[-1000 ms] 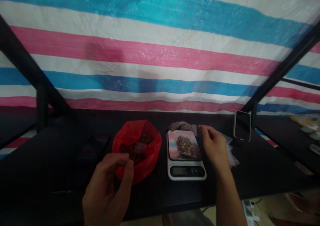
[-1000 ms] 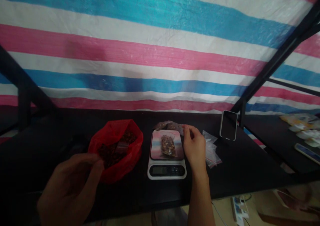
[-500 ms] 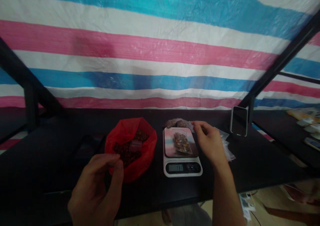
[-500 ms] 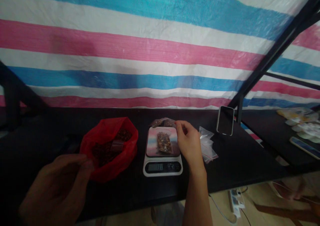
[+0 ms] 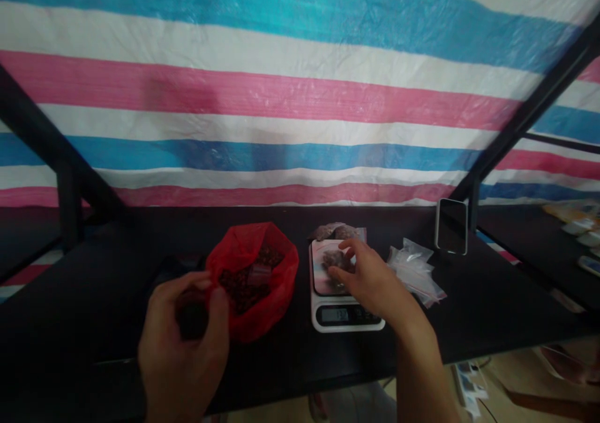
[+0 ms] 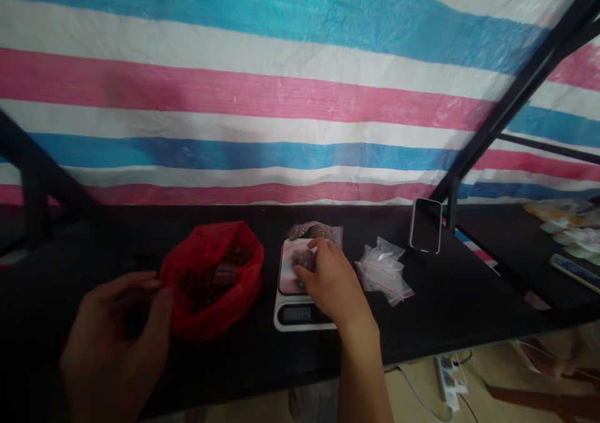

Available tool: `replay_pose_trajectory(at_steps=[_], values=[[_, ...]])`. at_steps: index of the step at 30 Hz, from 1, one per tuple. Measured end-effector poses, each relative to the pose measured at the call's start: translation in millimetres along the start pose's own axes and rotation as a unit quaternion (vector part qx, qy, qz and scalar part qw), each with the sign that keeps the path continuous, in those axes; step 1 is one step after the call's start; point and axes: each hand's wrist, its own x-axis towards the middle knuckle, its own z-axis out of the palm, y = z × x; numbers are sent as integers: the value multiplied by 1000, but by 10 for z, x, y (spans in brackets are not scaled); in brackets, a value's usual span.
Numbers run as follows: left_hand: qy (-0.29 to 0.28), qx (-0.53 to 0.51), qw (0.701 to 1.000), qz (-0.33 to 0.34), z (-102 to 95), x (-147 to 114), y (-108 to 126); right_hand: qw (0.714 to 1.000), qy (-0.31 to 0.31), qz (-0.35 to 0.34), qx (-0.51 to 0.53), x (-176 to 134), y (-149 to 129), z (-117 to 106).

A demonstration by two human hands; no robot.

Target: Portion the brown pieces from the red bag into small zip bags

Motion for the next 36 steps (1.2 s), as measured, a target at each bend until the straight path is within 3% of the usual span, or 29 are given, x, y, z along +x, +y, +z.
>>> replay_pose_trajectory(at_steps=[4, 9, 14, 18, 21, 27, 36], values=[[-87, 60, 994, -29, 65, 89, -260, 997, 0, -21, 75, 34, 62, -21], [-140, -26, 971, -190, 94, 106, -396, 989, 15, -24, 145, 65, -56, -107], [-98, -151, 955, -234, 91, 127, -350, 980, 12, -119, 160, 12, -568, -37], [-65, -179, 952, -239, 75, 154, -308, 976, -80, -190, 74, -51, -1002, 240], [-57, -182, 951, -244, 58, 158, -305, 971, -123, -204, -10, -69, -1171, 447], [-74, -190, 945, -256, 10, 164, -374, 977, -94, -170, -87, -33, -1215, 572], [-83, -199, 939, -266, -85, 182, -386, 981, -73, -177, -40, -3, -1117, 671]])
